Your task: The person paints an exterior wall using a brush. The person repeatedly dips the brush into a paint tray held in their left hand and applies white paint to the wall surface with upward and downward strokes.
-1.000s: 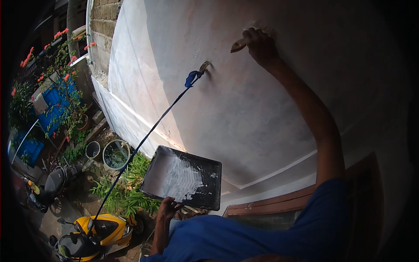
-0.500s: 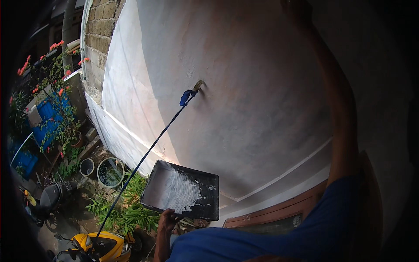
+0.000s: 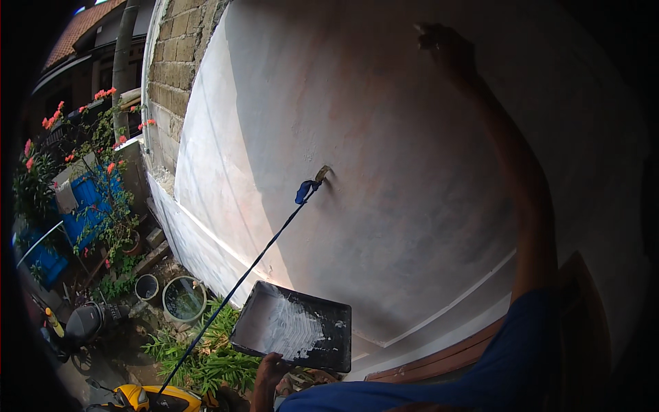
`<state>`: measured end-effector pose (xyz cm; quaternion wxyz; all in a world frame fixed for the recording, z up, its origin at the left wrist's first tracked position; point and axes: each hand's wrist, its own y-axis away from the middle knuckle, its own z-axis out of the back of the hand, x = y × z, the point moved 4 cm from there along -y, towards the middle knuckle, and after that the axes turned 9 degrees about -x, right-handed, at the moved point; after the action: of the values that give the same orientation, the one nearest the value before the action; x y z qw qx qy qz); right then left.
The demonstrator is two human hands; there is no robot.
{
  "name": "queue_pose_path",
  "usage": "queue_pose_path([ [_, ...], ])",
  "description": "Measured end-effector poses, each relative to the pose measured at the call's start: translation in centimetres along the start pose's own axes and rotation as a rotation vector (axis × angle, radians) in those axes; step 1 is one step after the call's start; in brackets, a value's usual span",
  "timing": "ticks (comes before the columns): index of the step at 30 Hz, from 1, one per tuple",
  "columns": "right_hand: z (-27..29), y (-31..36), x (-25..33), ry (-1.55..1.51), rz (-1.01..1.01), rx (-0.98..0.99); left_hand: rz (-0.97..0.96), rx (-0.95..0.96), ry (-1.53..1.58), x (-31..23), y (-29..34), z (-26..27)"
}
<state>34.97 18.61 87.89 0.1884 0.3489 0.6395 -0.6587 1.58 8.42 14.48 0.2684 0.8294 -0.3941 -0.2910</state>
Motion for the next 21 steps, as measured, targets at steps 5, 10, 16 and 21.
queue_pose_path([
  [5,2.0,-2.4,-9.0,0.164,-0.053,0.122,0.025,0.057,-0.07,1.5,-0.6,-1.4],
  [10,0.0,0.6,-0.7,0.297,-0.004,0.432,0.044,0.079,-0.042,0.7,1.4,-2.4],
  [16,3.2,-6.9,-3.6,0.212,-0.061,0.215,0.016,-0.012,-0.054,-0.2,2.4,-2.4],
  [21,3.6,-7.1,-5.9,0.246,0.042,0.236,0.038,0.05,0.026,2.1,-1.3,-1.0],
])
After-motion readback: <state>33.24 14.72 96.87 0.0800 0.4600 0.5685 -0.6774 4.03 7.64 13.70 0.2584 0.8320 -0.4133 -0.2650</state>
